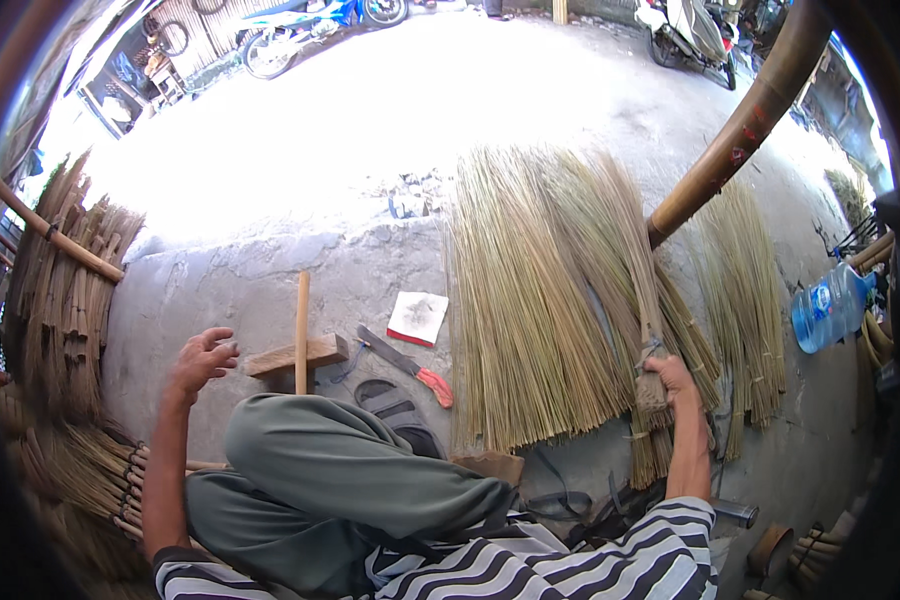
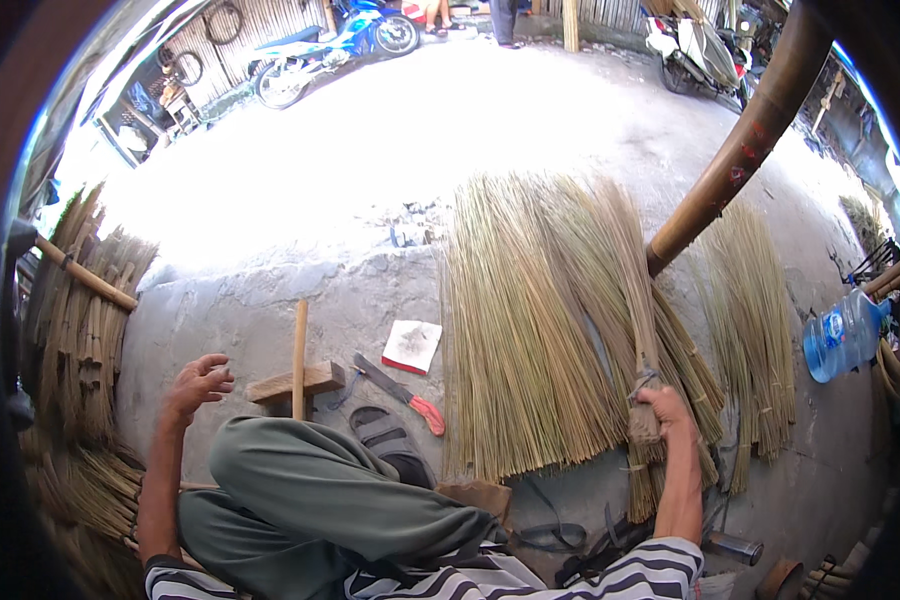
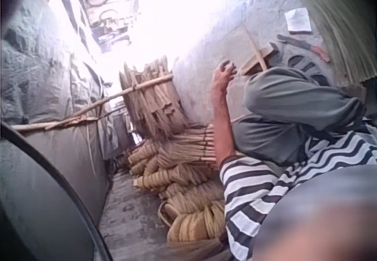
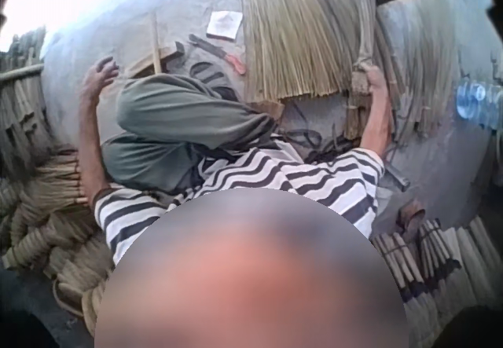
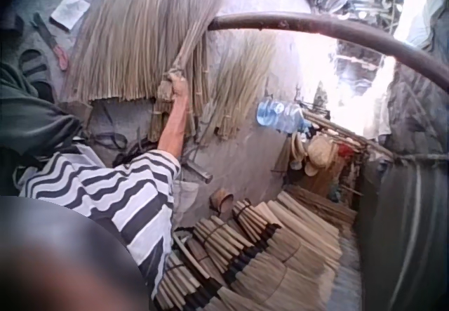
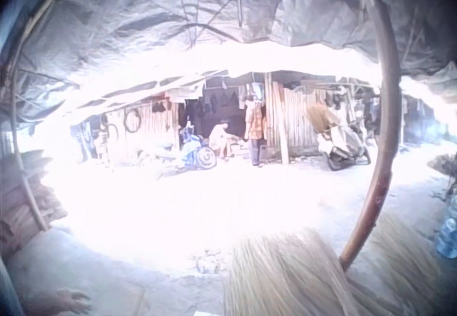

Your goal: The person sits on the floor and repeatedly picks up bundles of dried straw, aligns them, and strikes them against a wooden block to shape the broom heads. The person also uses a small red-handled tool to trim or adjust the bundles and places finished brooms aside.

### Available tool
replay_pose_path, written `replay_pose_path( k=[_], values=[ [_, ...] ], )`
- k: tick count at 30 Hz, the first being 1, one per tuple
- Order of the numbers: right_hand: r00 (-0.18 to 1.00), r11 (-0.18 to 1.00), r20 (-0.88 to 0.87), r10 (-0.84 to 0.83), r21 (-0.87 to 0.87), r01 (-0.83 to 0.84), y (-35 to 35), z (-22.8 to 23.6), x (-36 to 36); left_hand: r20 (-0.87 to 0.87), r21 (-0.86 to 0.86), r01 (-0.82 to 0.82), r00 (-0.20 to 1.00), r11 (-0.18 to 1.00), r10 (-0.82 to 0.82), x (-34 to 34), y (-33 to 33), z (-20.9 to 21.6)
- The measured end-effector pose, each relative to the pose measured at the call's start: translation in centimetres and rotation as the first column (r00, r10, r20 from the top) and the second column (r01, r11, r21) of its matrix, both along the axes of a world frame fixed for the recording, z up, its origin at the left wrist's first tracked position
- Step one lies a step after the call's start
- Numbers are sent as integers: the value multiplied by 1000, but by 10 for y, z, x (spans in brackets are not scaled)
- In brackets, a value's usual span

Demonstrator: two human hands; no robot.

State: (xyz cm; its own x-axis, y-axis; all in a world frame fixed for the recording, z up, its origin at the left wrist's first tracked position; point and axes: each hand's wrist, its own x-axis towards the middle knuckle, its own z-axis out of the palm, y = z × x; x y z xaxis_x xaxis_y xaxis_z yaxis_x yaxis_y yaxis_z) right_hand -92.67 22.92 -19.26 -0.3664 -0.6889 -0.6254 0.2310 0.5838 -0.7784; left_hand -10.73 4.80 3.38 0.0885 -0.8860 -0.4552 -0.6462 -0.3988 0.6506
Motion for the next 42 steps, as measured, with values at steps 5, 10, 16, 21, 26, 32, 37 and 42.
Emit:
replay_pose_path(
  k=[5, 10, 16, 21, 26, 32, 37, 42],
  values=[
    [908, 969, 419, 2, -226, 102, -30, 31, 115, -46, -106, 16, 999, 994, -21, -25, -14, 6],
    [959, 890, 219, 183, -451, -67, -63, 105, 235, -221, -193, 83, 967, 978, -126, -70, -28, 18],
    [827, 692, -333, 454, -453, -562, -120, 180, 338, -431, -257, 100, 879, 961, -207, -124, -34, 29],
    [552, 302, -719, 422, -463, -833, -155, 191, 419, -716, -388, 5, 628, 922, -304, -141, -35, 47],
    [379, 129, -815, 439, -360, -924, -174, 183, 473, -963, -213, -592, 262, 777, -65, -120, -32, 59],
    [413, 189, -683, 602, -381, -905, -184, 180, 512, -950, -174, -571, 312, 802, 17, -108, -29, 62],
    [346, 139, -684, 642, -341, -930, -167, 144, 516, -930, -334, -742, 361, 581, -73, -67, -43, 81],
    [439, 140, -677, 591, -450, -882, -160, 152, 518, -926, -331, -739, 374, 587, -51, -56, -41, 73]
  ],
)
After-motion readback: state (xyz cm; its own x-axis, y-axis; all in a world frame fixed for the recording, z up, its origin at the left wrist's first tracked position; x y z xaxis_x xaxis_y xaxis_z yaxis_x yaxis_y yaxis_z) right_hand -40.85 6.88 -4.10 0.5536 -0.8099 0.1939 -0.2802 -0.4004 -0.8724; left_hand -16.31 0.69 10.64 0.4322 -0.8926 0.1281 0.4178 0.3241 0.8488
